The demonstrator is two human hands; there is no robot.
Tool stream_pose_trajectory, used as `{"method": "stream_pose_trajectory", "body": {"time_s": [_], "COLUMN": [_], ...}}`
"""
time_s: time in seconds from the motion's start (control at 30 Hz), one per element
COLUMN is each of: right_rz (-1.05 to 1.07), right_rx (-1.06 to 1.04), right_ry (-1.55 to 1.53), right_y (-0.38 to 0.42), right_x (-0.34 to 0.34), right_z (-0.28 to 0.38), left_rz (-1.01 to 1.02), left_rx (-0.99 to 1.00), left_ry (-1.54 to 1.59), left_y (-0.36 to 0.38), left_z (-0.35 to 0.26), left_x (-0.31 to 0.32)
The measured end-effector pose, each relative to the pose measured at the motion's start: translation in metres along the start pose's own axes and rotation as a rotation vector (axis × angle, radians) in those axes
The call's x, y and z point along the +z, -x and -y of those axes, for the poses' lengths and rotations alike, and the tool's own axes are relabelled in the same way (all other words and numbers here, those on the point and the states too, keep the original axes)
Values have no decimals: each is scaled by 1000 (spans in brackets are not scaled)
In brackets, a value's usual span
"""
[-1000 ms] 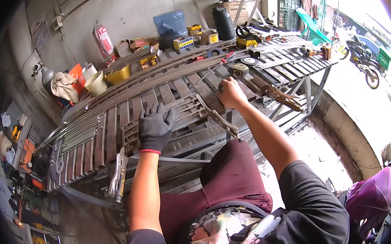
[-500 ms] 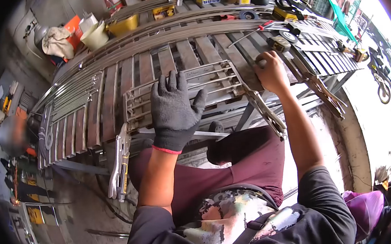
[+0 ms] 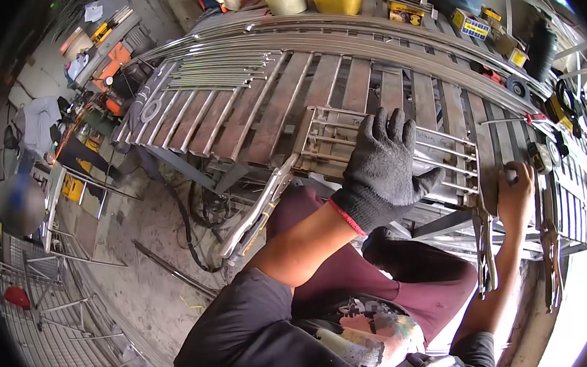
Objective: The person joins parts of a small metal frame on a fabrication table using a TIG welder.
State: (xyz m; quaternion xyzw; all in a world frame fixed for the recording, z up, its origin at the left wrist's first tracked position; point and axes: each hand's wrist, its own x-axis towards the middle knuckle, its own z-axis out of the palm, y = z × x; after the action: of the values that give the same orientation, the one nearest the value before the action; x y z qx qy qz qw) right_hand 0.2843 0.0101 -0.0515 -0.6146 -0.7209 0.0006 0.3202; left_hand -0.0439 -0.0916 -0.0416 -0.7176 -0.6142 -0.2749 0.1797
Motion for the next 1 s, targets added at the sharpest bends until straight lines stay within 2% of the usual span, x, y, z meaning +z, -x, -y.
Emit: {"method": "stream_pose_trajectory", "body": {"time_s": [0.23, 0.43, 0.53, 0.6, 0.63, 0.67, 0.77, 0.87, 0.93, 1.0], "right_rz": [53, -37, -55, -107, 11, -2, 21, 50, 170, 96], "right_rx": [67, -1, 10, 68, 122, 122, 123, 99, 136, 93], "right_ry": [-28, 42, 143, 97, 87, 96, 34, 66, 38, 68], "right_y": [1, 3, 4, 8, 4, 6, 3, -2, -6, -3], "right_x": [-3, 5, 2, 0, -11, -8, -1, 2, -14, -6], "right_z": [6, -1, 10, 17, 23, 21, 11, 5, 13, 4], "left_rz": [-90, -124, -52, 21, 48, 79, -102, -186, -341, -478], "left_rx": [-9, -18, 14, 17, 37, 48, 165, 342, 505, 574], "left_ry": [13, -20, 24, -13, -10, -19, -32, -25, -118, -244], "left_y": [-11, -8, -9, -9, -11, -12, -6, 51, 126, 186], "left_z": [0, -3, -6, -9, -9, -9, -12, -7, -2, 16], "left_x": [2, -2, -5, -3, -6, -10, -14, -28, -26, -33]}}
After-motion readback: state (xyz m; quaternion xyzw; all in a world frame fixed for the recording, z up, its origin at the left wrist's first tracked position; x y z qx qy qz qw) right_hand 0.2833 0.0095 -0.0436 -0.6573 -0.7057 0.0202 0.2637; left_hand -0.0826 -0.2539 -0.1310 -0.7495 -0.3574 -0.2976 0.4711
